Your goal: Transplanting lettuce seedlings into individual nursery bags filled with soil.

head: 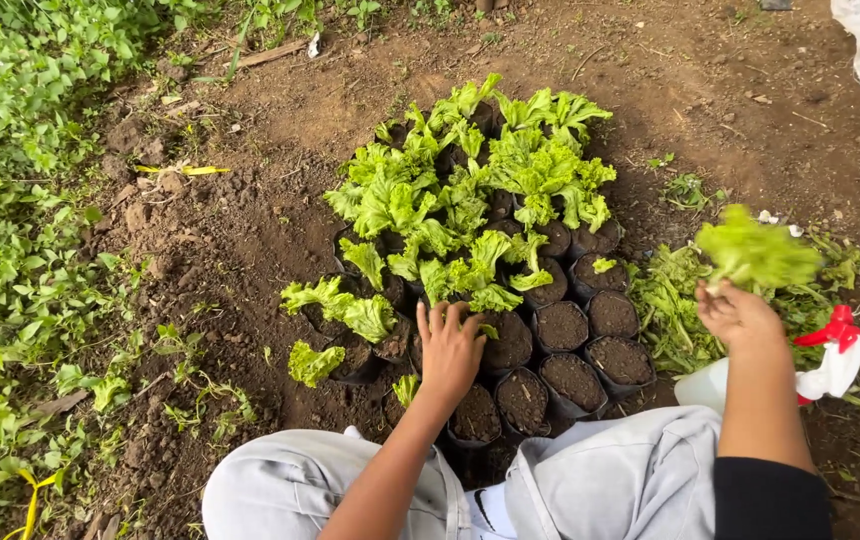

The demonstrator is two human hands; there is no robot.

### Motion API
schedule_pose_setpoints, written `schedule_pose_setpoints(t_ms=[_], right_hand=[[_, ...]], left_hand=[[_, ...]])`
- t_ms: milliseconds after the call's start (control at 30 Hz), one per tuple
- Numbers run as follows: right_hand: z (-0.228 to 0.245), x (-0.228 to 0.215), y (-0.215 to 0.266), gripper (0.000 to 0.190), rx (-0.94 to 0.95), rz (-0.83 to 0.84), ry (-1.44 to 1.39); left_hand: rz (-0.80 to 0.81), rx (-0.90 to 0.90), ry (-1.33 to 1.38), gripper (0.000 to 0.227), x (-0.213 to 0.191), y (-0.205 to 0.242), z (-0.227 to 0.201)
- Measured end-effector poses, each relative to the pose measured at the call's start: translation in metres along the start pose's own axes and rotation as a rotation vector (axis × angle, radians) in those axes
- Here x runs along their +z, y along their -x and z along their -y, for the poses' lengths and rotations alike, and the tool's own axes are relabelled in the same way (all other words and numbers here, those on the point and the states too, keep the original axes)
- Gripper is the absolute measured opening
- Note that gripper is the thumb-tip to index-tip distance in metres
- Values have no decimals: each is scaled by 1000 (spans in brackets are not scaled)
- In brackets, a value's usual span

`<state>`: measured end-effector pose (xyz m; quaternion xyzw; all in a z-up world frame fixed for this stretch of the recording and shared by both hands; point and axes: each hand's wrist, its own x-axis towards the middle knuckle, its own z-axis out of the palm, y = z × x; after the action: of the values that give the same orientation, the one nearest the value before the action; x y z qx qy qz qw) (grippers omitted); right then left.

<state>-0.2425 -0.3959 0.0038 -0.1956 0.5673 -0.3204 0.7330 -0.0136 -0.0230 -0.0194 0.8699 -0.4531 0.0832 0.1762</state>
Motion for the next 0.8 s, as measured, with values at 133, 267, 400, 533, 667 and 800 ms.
schedule_pose_setpoints(t_ms=[133,267,400,533,667,800], right_hand=[[-4,3,-5,20,-91,35,-105],[-9,-2,-16,19,-236,-71,31],[-15,-1,-20,37,-572,-329,269],[-16,17,21,19,-587,-196,252],[-16,18,28,26,-508,-239,402],[-22,24,42,57,-433,-292,322]], left_hand=[[30,12,-74,36,10,4,-1],[-5,-15,-70,22,7,3,0],[7,-23,-60,19,6,0,0],[13,-29,-39,19,5,1,0],[25,-38,-53,21,7,0,2],[30,-33,-53,22,7,-2,2]])
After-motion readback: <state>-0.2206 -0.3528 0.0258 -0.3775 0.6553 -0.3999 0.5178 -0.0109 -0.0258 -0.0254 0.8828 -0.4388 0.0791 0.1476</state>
